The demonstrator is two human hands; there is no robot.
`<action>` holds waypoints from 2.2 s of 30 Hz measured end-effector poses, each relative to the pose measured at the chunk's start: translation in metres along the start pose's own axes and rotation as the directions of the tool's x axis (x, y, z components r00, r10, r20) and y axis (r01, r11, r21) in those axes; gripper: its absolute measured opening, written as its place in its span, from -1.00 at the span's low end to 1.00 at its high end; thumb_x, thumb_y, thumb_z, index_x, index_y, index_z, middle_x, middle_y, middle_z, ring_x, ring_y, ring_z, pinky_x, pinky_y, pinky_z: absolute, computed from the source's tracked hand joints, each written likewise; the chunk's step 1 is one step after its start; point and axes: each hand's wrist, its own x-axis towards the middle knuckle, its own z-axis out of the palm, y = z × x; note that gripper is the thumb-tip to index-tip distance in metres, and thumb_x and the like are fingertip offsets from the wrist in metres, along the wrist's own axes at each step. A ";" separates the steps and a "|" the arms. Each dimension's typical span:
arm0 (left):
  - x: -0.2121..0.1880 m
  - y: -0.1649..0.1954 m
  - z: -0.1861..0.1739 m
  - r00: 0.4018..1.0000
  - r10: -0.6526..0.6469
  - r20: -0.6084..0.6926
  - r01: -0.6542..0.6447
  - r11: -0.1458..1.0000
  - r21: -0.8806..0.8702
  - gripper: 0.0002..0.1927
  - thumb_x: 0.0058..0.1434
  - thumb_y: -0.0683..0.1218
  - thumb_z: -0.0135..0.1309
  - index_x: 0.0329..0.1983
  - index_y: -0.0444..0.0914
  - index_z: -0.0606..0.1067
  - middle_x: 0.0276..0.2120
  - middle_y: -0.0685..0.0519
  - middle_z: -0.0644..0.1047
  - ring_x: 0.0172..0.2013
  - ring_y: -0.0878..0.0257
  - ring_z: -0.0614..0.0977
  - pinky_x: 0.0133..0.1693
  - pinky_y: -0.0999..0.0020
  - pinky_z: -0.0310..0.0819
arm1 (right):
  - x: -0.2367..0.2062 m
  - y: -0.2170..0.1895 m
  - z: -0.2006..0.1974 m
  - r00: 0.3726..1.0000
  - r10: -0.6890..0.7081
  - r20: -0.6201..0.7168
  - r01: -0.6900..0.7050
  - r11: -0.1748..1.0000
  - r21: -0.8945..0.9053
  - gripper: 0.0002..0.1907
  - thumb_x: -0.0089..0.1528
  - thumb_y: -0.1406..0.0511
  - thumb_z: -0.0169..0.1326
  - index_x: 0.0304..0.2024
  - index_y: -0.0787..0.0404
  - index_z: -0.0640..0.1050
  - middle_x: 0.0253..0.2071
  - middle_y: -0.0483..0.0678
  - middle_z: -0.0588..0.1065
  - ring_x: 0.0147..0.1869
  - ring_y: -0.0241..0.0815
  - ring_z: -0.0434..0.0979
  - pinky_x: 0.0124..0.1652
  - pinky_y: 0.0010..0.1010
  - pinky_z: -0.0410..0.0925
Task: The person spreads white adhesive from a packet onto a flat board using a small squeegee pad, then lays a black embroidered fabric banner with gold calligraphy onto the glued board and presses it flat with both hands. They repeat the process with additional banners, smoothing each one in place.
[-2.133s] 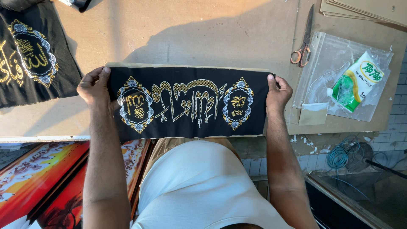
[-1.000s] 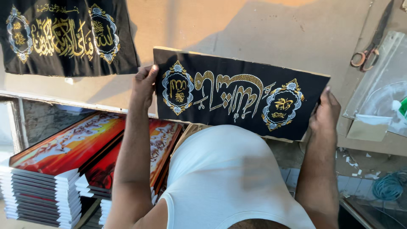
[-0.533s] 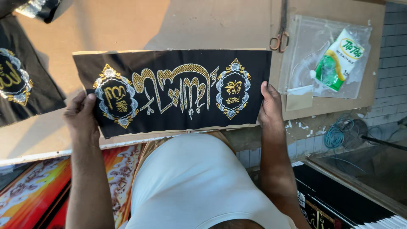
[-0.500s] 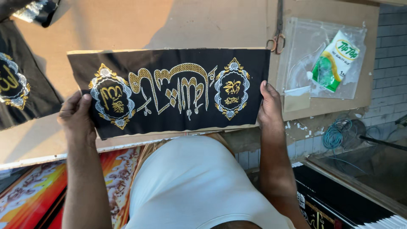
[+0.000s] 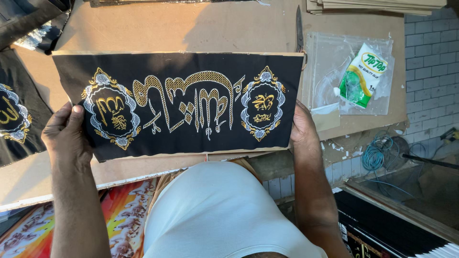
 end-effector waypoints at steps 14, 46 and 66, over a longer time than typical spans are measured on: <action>0.005 0.003 -0.013 0.998 -0.044 0.054 0.057 0.962 -0.266 -0.88 0.46 -0.26 0.20 0.01 -0.37 0.54 -0.11 -0.06 0.63 -0.11 0.22 0.69 0.05 0.28 0.71 | -0.006 0.002 -0.054 0.981 -0.040 0.189 0.033 0.999 0.043 -0.82 0.57 0.19 0.02 -0.04 0.14 0.53 -0.25 -0.08 0.57 -0.19 -0.18 0.55 -0.12 -0.21 0.42; 0.000 -0.084 0.037 0.716 0.327 0.617 -0.640 -0.044 0.767 -0.15 0.47 0.36 -0.12 0.53 -0.37 0.20 0.51 -0.24 0.19 0.53 -0.12 0.12 0.47 -0.13 -0.18 | 0.010 0.088 0.027 0.707 -0.515 0.485 0.320 -0.378 -0.869 -0.21 0.47 0.02 0.04 0.51 0.42 0.15 0.57 0.35 0.08 0.66 0.29 0.05 0.49 0.14 0.01; 0.026 -0.087 0.043 0.718 0.148 0.680 -0.662 -0.157 0.733 0.13 0.32 0.57 -0.24 0.57 -0.40 0.07 0.55 -0.29 0.07 0.56 -0.09 0.02 0.50 -0.07 -0.31 | 0.061 0.096 0.025 0.798 -0.351 0.490 0.296 -0.479 -0.826 0.06 0.39 -0.26 -0.25 0.54 0.49 -0.01 0.61 0.35 -0.10 0.70 0.29 -0.16 0.53 0.16 -0.12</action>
